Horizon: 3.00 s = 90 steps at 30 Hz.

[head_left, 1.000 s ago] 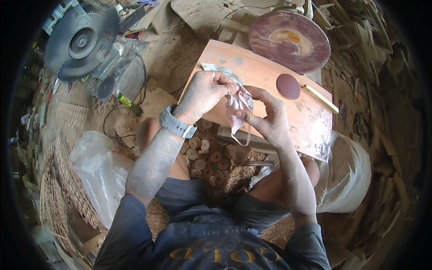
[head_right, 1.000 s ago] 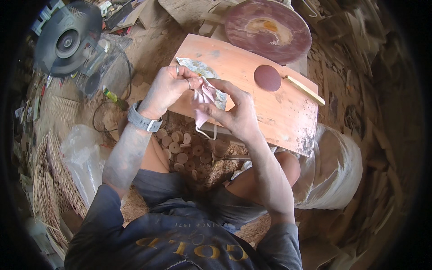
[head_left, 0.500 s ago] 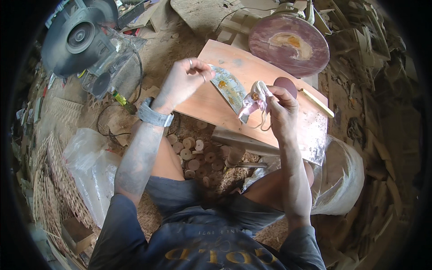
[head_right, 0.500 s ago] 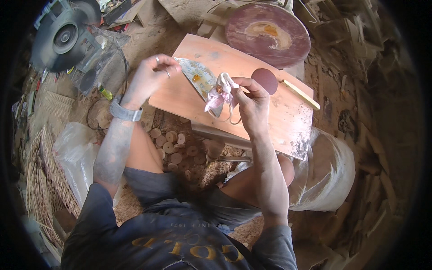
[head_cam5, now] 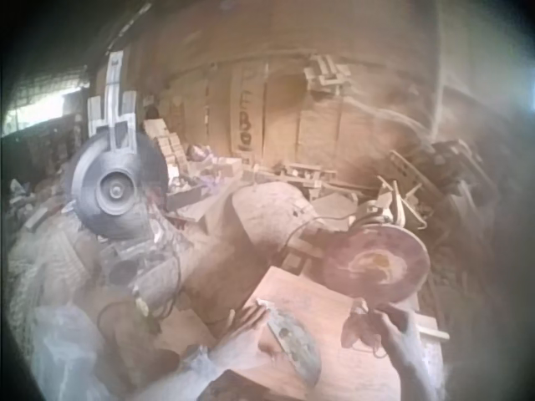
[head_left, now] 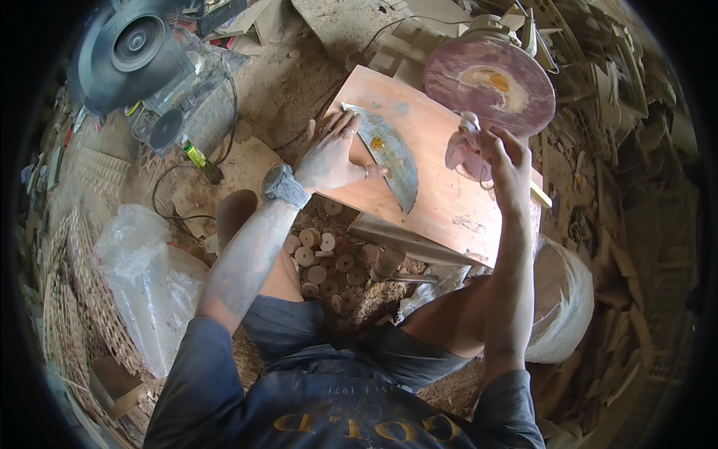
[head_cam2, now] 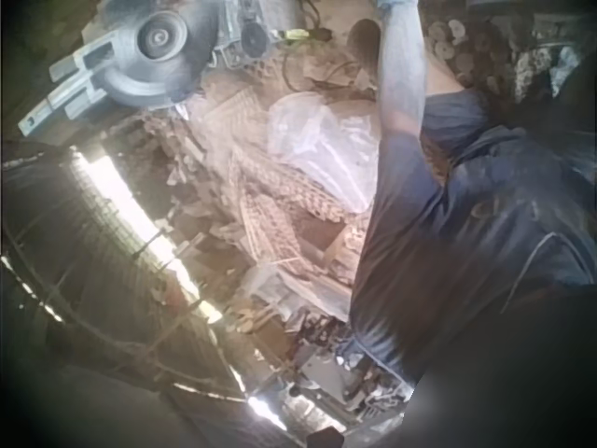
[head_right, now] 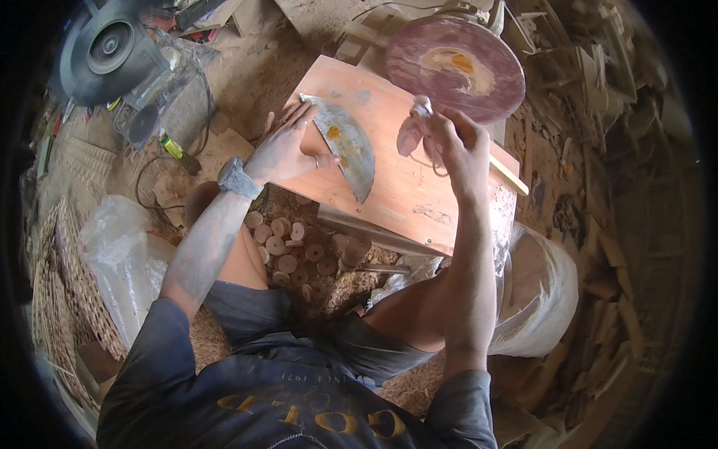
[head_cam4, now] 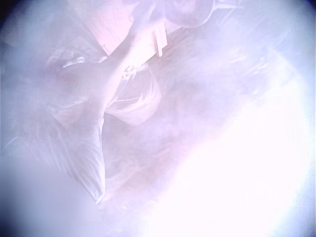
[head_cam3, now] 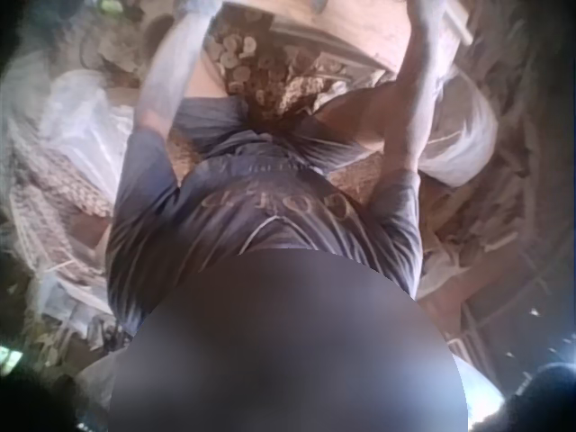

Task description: The person sits at a workbench in a cluttered workshop and applies glue to a small, curved wooden piece. They use a small tube to dispense glue and a cloth to spread it evenly across the surface. The person repeatedly applies and spreads the glue, occasionally picking up and setting down the wooden piece.

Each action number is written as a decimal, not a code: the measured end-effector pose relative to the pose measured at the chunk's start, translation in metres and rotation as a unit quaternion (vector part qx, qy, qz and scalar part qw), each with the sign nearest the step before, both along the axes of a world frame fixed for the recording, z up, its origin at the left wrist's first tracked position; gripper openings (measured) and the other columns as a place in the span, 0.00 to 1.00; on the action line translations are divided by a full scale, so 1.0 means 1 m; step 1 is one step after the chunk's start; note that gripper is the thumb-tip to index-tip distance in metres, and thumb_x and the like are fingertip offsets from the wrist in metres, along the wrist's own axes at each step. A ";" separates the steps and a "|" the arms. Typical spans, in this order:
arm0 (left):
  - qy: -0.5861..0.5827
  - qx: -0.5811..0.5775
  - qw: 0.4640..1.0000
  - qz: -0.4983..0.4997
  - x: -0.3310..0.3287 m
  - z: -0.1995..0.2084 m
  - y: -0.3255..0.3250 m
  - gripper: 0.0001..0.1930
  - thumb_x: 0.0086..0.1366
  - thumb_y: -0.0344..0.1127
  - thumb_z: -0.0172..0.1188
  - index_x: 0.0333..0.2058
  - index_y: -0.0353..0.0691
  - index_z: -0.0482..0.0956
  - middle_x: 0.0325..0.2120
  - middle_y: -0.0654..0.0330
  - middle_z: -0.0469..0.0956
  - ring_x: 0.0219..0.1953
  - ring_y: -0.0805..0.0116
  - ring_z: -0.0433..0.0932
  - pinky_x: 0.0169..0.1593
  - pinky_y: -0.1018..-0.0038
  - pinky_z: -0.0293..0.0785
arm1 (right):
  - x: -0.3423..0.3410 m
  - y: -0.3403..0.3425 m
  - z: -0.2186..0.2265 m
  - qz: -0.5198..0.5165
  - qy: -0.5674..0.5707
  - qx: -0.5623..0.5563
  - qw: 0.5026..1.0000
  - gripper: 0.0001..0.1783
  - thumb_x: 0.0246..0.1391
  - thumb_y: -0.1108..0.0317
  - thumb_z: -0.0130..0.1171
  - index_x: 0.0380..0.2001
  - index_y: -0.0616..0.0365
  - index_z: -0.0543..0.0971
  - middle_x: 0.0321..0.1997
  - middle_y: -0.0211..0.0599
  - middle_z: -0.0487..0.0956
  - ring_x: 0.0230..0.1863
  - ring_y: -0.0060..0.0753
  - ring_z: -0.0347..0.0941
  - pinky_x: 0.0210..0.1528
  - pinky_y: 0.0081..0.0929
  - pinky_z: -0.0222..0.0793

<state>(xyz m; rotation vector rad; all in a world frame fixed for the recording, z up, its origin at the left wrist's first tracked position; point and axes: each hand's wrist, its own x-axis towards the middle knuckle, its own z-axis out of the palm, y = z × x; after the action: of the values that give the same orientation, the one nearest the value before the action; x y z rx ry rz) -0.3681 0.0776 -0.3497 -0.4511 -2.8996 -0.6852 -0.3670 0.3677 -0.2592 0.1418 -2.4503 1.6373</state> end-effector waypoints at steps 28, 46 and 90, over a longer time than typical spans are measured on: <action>0.050 -0.030 0.994 -0.089 -0.042 -0.024 -0.034 0.20 0.71 0.39 0.52 0.60 0.47 0.74 0.64 0.66 0.68 0.68 0.61 0.61 0.69 0.56 0.54 | -0.046 -0.111 -0.043 0.388 0.061 0.461 0.796 0.14 0.49 0.80 0.52 0.38 0.61 0.83 0.39 0.45 0.83 0.44 0.48 0.80 0.53 0.40 0.75; 0.034 -0.022 0.977 -0.209 -0.046 -0.015 -0.050 0.18 0.70 0.32 0.49 0.57 0.44 0.76 0.61 0.62 0.72 0.67 0.58 0.62 0.69 0.61 0.58 | -0.027 -0.091 0.047 0.291 0.057 0.295 0.908 0.10 0.57 0.69 0.61 0.40 0.59 0.86 0.21 0.34 0.83 0.18 0.18 0.77 0.24 0.20 0.76; -0.080 0.048 0.975 -0.203 -0.079 0.002 -0.053 0.17 0.74 0.39 0.45 0.53 0.49 0.80 0.57 0.66 0.75 0.61 0.63 0.69 0.68 0.58 0.58 | 0.017 -0.146 -0.040 0.290 -0.041 0.462 0.837 0.10 0.54 0.76 0.53 0.33 0.62 0.84 0.32 0.52 0.82 0.37 0.51 0.81 0.46 0.43 0.76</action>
<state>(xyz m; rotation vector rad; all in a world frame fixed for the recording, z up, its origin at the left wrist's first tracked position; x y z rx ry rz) -0.4472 0.0246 -0.3481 -1.0382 -2.9280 -0.9498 -0.3501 0.2212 -0.2995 1.0398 -3.2315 0.3797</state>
